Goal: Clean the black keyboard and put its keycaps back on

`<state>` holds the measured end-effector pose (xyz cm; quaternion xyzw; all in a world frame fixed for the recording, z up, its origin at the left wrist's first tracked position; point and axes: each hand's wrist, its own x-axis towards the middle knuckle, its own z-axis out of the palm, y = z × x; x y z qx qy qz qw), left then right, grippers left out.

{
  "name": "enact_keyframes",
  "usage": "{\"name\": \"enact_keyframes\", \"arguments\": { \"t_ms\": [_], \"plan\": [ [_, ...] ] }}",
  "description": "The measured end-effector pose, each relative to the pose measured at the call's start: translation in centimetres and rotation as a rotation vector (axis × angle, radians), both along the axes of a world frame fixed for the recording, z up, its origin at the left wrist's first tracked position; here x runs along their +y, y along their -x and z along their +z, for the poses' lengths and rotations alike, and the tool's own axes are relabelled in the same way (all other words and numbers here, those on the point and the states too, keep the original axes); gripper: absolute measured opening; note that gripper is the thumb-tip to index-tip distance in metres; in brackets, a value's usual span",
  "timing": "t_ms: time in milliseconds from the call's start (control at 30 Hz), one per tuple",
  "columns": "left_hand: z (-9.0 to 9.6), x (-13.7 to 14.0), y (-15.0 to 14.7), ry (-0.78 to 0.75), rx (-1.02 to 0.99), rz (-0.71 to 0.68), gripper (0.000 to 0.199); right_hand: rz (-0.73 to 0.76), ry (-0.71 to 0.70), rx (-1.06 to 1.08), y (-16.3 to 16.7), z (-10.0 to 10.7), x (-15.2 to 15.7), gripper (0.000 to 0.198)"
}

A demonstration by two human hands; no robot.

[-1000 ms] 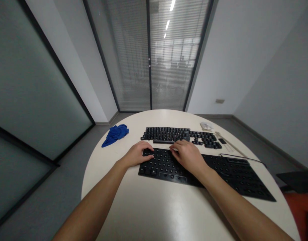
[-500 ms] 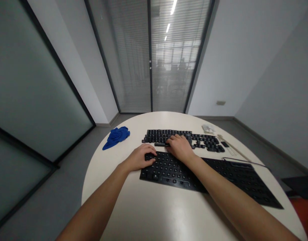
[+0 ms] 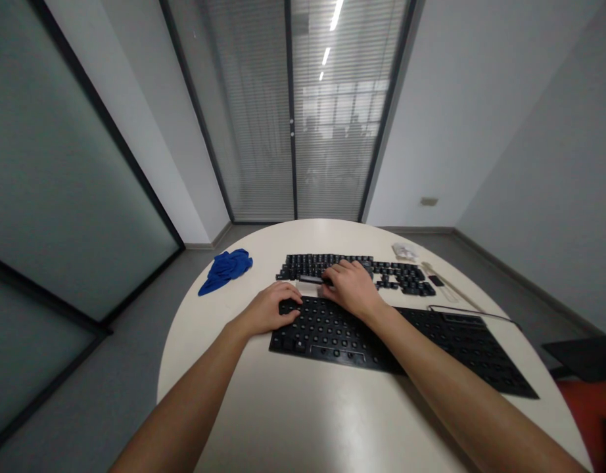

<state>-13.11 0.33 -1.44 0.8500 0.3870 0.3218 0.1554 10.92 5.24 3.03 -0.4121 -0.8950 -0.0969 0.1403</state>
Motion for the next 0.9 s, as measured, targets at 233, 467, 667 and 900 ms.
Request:
{"name": "enact_keyframes", "arguments": {
  "t_ms": [233, 467, 667, 900],
  "plan": [
    [-0.4, 0.1, 0.0, 0.015, -0.055, 0.022, 0.018, 0.058, 0.429, 0.259, -3.0, 1.7, -5.3, 0.016],
    [-0.6, 0.4, -0.2, 0.03, -0.078, 0.009, 0.018, 0.164, 0.894, 0.466, -6.2, -0.6, -6.6, 0.031],
    [-0.7, 0.3, -0.1, 0.029, -0.076, 0.014, 0.018, 0.206, 0.984, 0.51, -6.6, -1.6, -5.9, 0.035],
    [-0.7, 0.3, -0.3, 0.018, -0.078, 0.018, 0.016, 0.22, 0.956, 0.465, -6.9, -1.6, -5.9, 0.032]
  ]
}}
